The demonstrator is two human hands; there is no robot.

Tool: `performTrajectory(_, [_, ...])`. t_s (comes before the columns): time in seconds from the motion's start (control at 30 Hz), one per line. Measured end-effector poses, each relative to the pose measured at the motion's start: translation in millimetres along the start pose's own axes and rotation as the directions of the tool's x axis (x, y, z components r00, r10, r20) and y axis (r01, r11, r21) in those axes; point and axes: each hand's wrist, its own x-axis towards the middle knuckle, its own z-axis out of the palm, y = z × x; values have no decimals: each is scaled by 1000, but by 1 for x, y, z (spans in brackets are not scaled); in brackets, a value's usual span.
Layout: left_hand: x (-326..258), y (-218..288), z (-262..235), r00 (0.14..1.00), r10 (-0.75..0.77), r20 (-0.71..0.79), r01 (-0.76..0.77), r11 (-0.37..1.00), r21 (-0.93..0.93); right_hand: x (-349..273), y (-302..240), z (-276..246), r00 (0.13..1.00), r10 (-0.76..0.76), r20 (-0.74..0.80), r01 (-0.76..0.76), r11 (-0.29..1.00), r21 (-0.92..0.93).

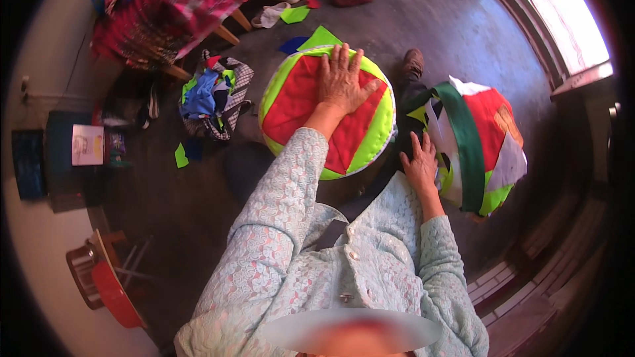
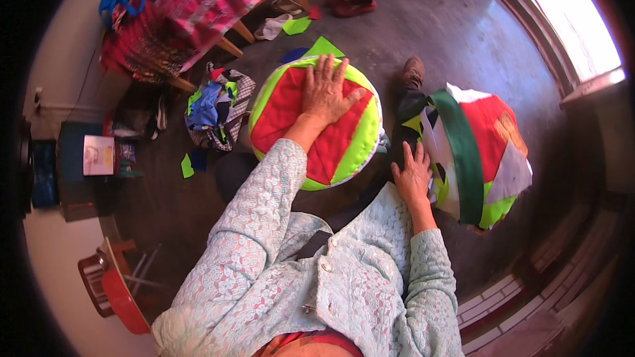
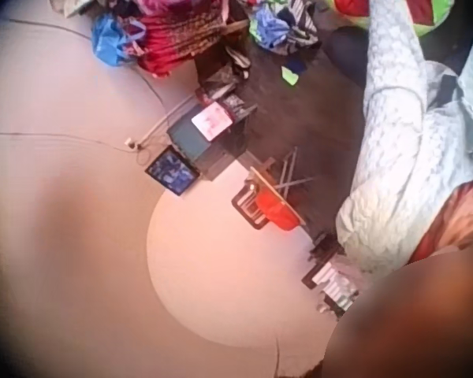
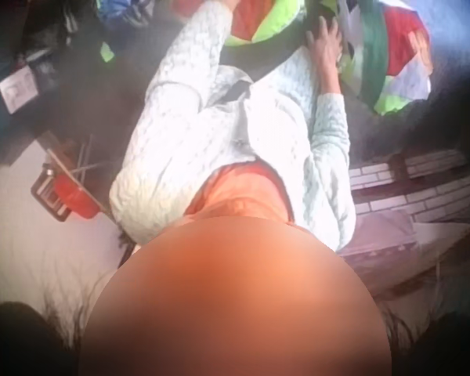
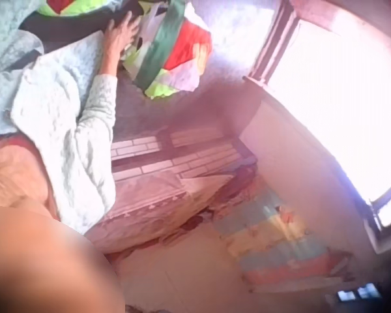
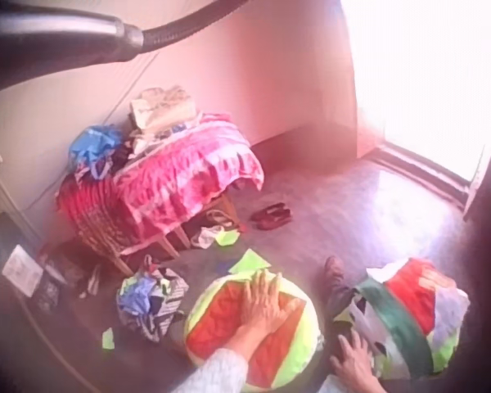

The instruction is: The person sits on the floor and assembles a multi-colored fabric object by hand, folding and tucking various colored fabric pieces into a round base. They handle red, green, white, and yellow fabric sections, smoothing and adjusting them to form a structured shape.

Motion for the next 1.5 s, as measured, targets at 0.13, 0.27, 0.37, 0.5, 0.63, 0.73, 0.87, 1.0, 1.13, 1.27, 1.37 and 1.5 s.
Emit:
performTrajectory(0.13, [-5, -8, 4, 999, 39, -7, -39, 998, -39, 2, 6, 4, 1000, -8, -1, 8, 1000, 19])
performTrajectory(0.27, [-16, -46, -6, 999, 15, 52, -17, 999, 35, 2, 6, 4, 1000, 1, 4, -1, 999, 33])
performTrajectory(0.37, [-31, -84, -20, 997, -50, 53, 45, 994, 95, 2, 5, 2, 1000, 3, 11, -4, 999, 44])
performTrajectory(0.5, [-55, -119, -34, 975, -194, 111, 196, 980, -15, 3, 8, 6, 1000, -10, 3, 10, 999, 42])
performTrajectory(0.63, [-73, -157, -26, 969, -232, 82, 245, 893, -378, 3, 9, 9, 1000, -27, 4, 26, 998, 53])
performTrajectory(0.73, [-94, -167, -29, 927, -334, 172, 374, 773, -513, 3, 10, 9, 1000, -31, 5, 31, 998, 47])
performTrajectory(0.87, [-118, -159, -53, 784, -435, 443, 614, 443, -653, 3, 12, 8, 999, -31, 8, 31, 999, 27])
performTrajectory(1.0, [-143, -148, -47, 677, -608, 415, 625, 176, -761, 6, 12, 11, 999, -37, 14, 37, 999, 17])
performTrajectory(1.13, [-160, -134, -48, 515, -666, 539, 605, -164, -779, 6, 15, 12, 999, -35, 9, 35, 999, 25])
performTrajectory(1.27, [-179, -109, -40, 351, -687, 636, 449, -473, -758, 7, 16, 13, 998, -62, 4, 62, 998, 7])
performTrajectory(1.37, [-198, -103, -20, 445, -673, 591, 321, -496, -807, 8, 16, 14, 998, -70, 9, 70, 998, 0])
performTrajectory(1.5, [-190, -96, -26, 519, -680, 518, 322, -405, -856, 6, 20, 16, 998, -65, -8, 65, 998, 7])
